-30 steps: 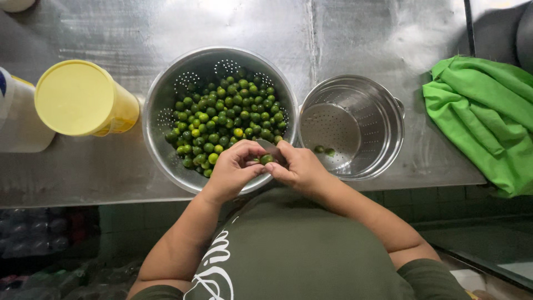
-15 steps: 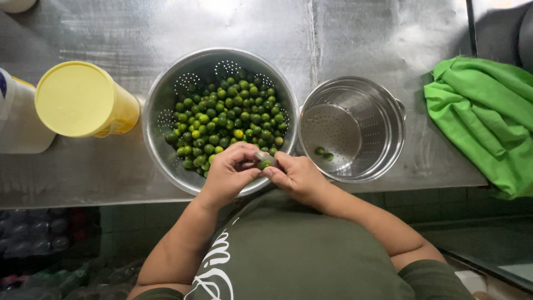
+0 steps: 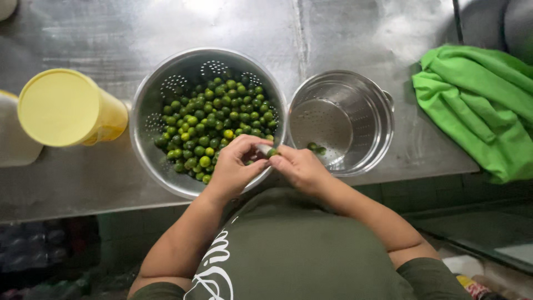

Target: The person picks up a citrus fruit from a colander, cuts off the stem end using a small knife, and places the fruit into a second colander.

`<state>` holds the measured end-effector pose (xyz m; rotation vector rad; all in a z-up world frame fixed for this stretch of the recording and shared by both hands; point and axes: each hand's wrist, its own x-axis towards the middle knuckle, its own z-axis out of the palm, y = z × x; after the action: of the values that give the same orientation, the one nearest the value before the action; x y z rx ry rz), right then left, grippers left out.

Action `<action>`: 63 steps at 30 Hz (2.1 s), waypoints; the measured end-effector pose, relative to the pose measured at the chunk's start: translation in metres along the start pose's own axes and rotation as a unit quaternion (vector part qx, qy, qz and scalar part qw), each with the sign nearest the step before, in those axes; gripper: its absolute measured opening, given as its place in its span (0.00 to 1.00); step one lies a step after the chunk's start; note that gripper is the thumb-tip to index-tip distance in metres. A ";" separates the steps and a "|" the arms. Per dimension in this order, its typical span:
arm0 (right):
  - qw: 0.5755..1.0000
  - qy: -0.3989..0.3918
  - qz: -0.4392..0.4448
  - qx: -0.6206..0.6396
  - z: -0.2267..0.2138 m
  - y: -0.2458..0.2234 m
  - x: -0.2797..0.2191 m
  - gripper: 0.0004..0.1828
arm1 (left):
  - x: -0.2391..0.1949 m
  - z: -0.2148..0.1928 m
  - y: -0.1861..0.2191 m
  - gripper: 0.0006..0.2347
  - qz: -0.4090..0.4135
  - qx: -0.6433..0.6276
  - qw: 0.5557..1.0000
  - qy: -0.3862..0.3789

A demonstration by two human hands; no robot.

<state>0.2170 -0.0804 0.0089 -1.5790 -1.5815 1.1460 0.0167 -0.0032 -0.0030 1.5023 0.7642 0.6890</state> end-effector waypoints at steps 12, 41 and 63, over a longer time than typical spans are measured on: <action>0.771 -0.144 0.283 0.552 -0.040 0.051 -0.009 0.28 | 0.030 0.077 -0.026 0.16 -0.011 -0.323 0.946 0.009; 0.933 0.030 0.192 0.304 -0.045 0.057 -0.008 0.11 | 0.041 -0.050 -0.098 0.07 0.027 0.527 0.845 0.090; 0.992 -0.059 -0.066 -0.093 0.015 -0.033 0.032 0.21 | -0.024 -0.037 -0.044 0.12 -0.005 -0.194 0.981 -0.028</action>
<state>0.1860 -0.0480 0.0270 -1.5192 -1.8875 1.0625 -0.0305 0.0009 -0.0435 1.1557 0.5559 0.7376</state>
